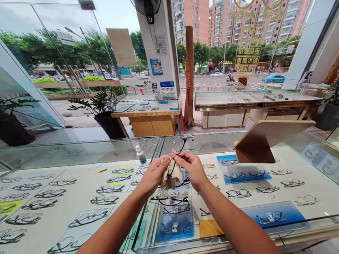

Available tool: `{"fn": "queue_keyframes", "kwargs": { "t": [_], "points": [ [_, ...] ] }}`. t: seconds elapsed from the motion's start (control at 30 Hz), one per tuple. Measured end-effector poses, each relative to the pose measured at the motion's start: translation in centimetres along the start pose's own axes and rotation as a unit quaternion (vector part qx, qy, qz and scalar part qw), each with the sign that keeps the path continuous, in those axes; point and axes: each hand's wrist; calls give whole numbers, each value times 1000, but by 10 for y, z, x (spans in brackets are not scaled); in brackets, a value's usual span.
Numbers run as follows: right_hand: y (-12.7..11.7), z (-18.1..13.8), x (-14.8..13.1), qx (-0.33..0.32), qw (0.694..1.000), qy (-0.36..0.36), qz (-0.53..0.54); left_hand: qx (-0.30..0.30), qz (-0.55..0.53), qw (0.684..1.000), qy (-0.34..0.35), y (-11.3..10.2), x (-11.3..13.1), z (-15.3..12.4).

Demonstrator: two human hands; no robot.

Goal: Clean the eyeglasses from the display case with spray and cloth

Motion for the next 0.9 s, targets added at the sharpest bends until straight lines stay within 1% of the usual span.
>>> {"fn": "queue_keyframes", "kwargs": {
  "t": [0.13, 0.2, 0.27, 0.37, 0.47, 0.57, 0.7, 0.8, 0.87, 0.9],
  "points": [
    [-2, 1, -3, 2, 1000, 11, 27, -60, -7, 998, -14, -3, 6, -4],
    [-1, 1, -2, 9, 999, 13, 34, -74, -13, 997, -13, -2, 8, -6],
    [0, 1, 0, 10, 1000, 5, 29, -52, -17, 998, -7, 2, 7, -6],
    [3, 0, 3, -5, 1000, -9, 17, 4, -28, 1000, 1, 8, 2, -4],
    [3, 0, 5, -15, 1000, -9, 9, 26, -21, 999, 15, 9, -1, 0],
    [0, 0, 3, -4, 1000, -5, -3, 17, 2, 1000, 15, 5, -1, 1],
    [-3, 0, -1, -2, 1000, 11, 8, -28, 28, 999, -2, -3, 2, -1],
    [-4, 1, -3, 6, 999, 17, 31, -63, 31, 998, -7, -5, 2, -3],
    [-3, 1, -2, 7, 999, 17, 30, -61, 13, 998, -10, -2, -1, -3],
    [-2, 1, -1, 5, 1000, 15, 24, -49, 2, 999, -10, 0, -2, -3]
  ]
}}
Point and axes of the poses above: each hand's wrist, its own z-axis towards the middle knuckle, its own y-axis out of the palm, x = y × z, and after that the axes turned 14 degrees about -x, right-handed
